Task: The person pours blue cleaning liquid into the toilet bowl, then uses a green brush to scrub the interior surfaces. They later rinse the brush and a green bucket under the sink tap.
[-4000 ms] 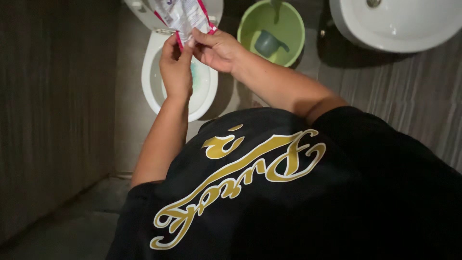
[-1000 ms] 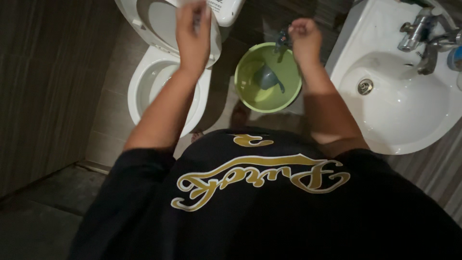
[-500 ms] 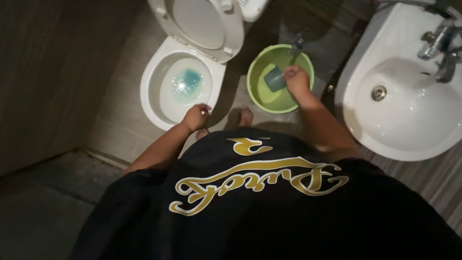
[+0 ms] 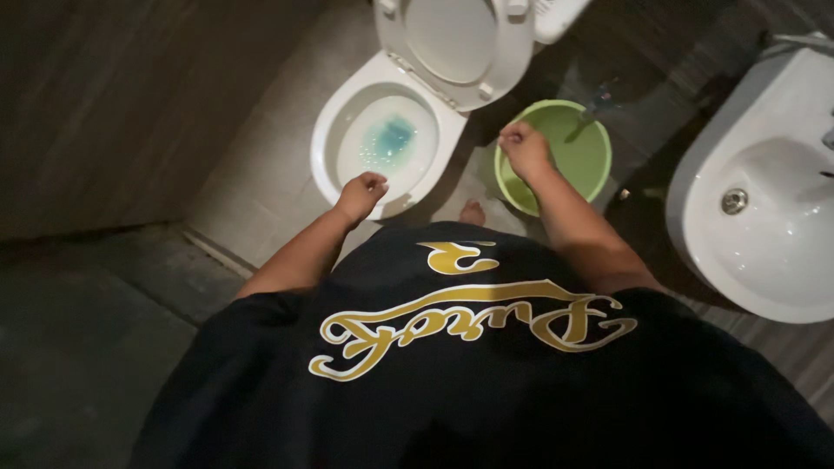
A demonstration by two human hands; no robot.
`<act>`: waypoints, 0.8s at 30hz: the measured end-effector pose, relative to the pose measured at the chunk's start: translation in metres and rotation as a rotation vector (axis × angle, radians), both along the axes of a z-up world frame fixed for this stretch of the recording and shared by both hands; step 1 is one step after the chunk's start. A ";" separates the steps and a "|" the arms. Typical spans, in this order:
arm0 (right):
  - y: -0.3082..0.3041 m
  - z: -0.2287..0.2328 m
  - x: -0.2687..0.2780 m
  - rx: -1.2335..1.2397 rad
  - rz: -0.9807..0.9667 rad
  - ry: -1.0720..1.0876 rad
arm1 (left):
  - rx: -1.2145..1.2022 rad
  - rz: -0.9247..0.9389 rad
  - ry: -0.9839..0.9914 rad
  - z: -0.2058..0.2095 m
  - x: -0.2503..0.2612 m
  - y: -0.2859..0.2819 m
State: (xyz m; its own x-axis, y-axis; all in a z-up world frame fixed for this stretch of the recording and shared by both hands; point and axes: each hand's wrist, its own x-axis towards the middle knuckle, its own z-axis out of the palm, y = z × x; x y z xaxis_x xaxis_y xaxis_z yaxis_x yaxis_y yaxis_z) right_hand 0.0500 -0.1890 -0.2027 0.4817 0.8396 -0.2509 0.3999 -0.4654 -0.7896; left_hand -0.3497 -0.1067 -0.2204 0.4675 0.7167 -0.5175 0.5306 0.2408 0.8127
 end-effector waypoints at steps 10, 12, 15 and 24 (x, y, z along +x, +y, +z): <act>0.095 0.068 -0.128 0.184 0.304 0.030 | 0.117 -0.006 -0.228 0.095 -0.029 0.057; 0.114 0.083 -0.142 0.189 0.347 0.038 | 0.109 0.011 -0.288 0.110 -0.038 0.073; 0.139 0.097 -0.153 0.221 0.395 0.011 | 0.160 0.038 -0.237 0.127 -0.051 0.092; 0.298 0.111 -0.132 0.459 0.449 -0.129 | 0.312 0.233 -0.369 0.156 -0.048 0.158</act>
State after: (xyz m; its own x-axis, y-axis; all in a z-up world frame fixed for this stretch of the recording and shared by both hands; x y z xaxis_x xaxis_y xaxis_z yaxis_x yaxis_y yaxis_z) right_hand -0.0820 0.1092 -0.0913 0.0615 0.9741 0.2176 0.5816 0.1421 -0.8009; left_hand -0.3981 0.0511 -0.0648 0.3883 0.9167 -0.0945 0.1577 0.0350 0.9869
